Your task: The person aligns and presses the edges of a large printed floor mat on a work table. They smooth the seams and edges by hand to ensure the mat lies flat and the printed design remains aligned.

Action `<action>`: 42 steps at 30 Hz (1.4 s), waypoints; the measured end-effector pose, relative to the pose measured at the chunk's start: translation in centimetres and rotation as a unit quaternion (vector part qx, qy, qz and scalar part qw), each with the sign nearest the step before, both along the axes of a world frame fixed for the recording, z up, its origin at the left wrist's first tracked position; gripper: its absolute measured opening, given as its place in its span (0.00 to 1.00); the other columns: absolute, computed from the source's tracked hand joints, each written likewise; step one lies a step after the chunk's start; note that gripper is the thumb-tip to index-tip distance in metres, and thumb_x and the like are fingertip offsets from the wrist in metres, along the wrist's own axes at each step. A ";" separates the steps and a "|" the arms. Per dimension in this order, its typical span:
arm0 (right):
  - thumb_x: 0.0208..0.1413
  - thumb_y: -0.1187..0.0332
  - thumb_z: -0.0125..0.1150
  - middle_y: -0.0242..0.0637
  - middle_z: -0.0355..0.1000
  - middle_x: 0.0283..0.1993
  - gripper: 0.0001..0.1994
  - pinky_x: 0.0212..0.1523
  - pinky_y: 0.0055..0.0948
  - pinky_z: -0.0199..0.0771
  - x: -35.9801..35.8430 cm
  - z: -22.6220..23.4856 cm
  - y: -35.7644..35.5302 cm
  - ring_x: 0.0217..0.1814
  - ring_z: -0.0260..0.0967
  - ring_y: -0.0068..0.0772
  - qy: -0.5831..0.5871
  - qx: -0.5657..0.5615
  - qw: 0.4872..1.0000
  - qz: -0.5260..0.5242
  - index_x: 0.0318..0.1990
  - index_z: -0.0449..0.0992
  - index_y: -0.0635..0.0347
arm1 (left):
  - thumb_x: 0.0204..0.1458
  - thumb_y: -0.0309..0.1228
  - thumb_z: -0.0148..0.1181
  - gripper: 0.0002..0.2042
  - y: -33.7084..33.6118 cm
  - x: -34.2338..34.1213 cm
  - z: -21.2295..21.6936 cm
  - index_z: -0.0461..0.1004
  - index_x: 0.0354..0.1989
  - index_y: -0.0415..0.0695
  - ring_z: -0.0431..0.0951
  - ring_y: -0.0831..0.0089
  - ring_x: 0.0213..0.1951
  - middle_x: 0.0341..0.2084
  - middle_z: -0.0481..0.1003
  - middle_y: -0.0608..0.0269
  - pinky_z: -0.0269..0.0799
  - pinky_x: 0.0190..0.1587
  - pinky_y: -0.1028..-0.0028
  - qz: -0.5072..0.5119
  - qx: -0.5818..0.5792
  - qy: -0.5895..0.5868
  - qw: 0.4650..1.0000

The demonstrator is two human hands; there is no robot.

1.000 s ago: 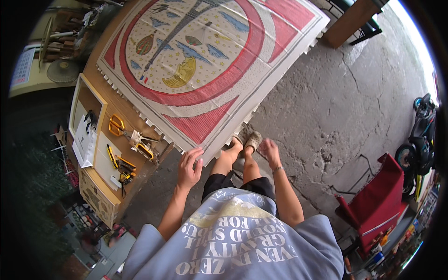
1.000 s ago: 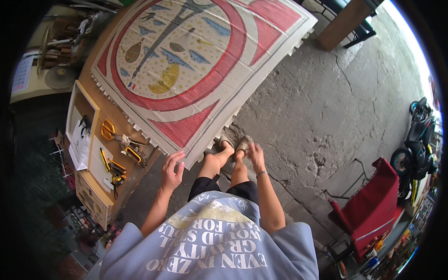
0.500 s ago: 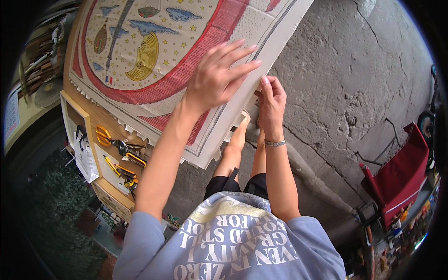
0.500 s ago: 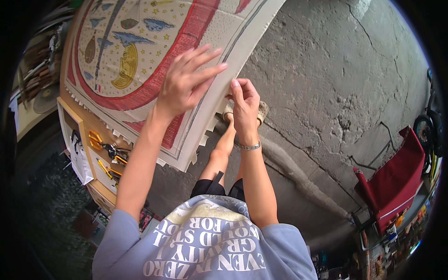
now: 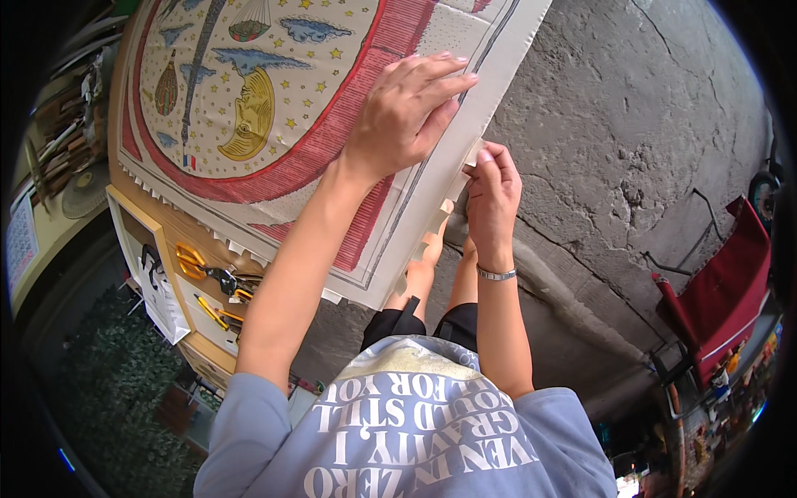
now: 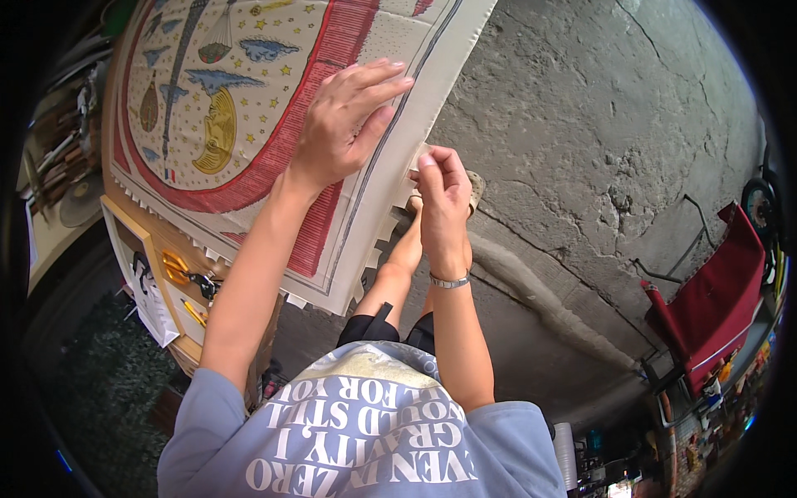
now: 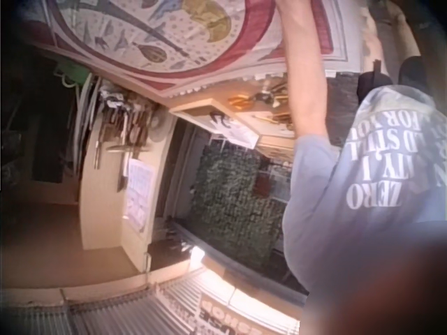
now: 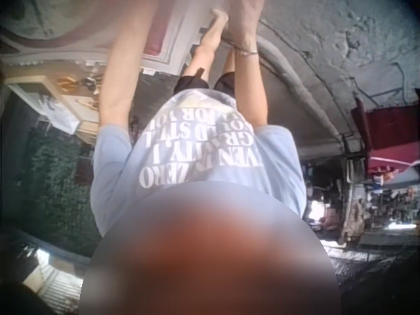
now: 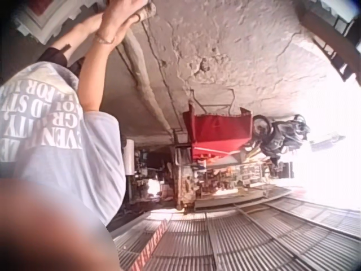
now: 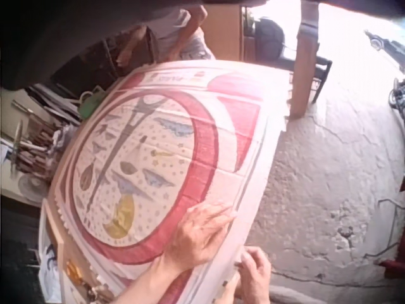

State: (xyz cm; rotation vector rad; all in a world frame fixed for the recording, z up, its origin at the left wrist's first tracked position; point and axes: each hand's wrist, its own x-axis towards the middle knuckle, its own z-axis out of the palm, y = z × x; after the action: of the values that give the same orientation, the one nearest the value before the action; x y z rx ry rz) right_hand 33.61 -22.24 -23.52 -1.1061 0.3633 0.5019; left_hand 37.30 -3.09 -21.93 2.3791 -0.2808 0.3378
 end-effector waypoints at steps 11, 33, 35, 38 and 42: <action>0.72 0.65 0.57 0.26 0.74 0.36 0.08 0.39 0.16 0.72 0.1 -0.2 1.4 0.36 0.69 0.13 -0.015 -0.047 0.998 -0.046 0.42 0.74 0.61 | 0.62 0.44 0.60 0.22 0.4 -7.3 1.9 0.74 0.66 0.67 0.58 0.63 0.74 0.72 0.64 0.64 0.55 0.73 0.54 -0.032 0.128 0.120 0.984; 0.73 0.64 0.53 0.34 0.76 0.45 0.09 0.44 0.21 0.77 0.2 -2.7 1.3 0.43 0.73 0.18 0.061 0.111 0.991 -0.052 0.47 0.72 0.61 | 0.61 0.41 0.61 0.25 0.7 -6.2 0.8 0.70 0.69 0.62 0.58 0.66 0.74 0.72 0.64 0.68 0.49 0.77 0.56 -0.128 0.128 0.111 0.977; 0.74 0.65 0.53 0.36 0.77 0.46 0.09 0.47 0.24 0.80 0.1 -3.0 1.3 0.46 0.76 0.21 0.062 0.126 0.988 -0.057 0.47 0.72 0.62 | 0.61 0.41 0.61 0.25 0.6 -5.8 0.8 0.72 0.68 0.62 0.60 0.66 0.73 0.71 0.65 0.67 0.50 0.76 0.57 -0.111 0.119 0.108 0.981; 0.74 0.65 0.52 0.35 0.77 0.45 0.09 0.47 0.24 0.80 0.1 -3.2 1.3 0.45 0.76 0.21 0.064 0.148 0.986 -0.052 0.47 0.72 0.62 | 0.60 0.40 0.62 0.23 0.7 -5.2 0.8 0.74 0.66 0.61 0.62 0.65 0.72 0.70 0.67 0.66 0.53 0.75 0.57 -0.087 0.116 0.096 0.985; 0.74 0.65 0.52 0.35 0.78 0.44 0.09 0.44 0.22 0.80 0.2 -2.8 1.7 0.43 0.77 0.21 0.054 0.167 0.982 -0.064 0.46 0.72 0.62 | 0.61 0.39 0.61 0.22 1.0 -3.9 0.4 0.74 0.65 0.55 0.66 0.65 0.70 0.67 0.70 0.65 0.58 0.72 0.57 -0.062 0.106 0.079 0.989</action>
State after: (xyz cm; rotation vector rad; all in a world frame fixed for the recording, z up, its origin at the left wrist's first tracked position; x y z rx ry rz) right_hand 33.85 -20.50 -26.28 -0.7286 0.4243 0.4887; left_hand 33.38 -2.05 -21.51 2.5650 -0.4059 0.0635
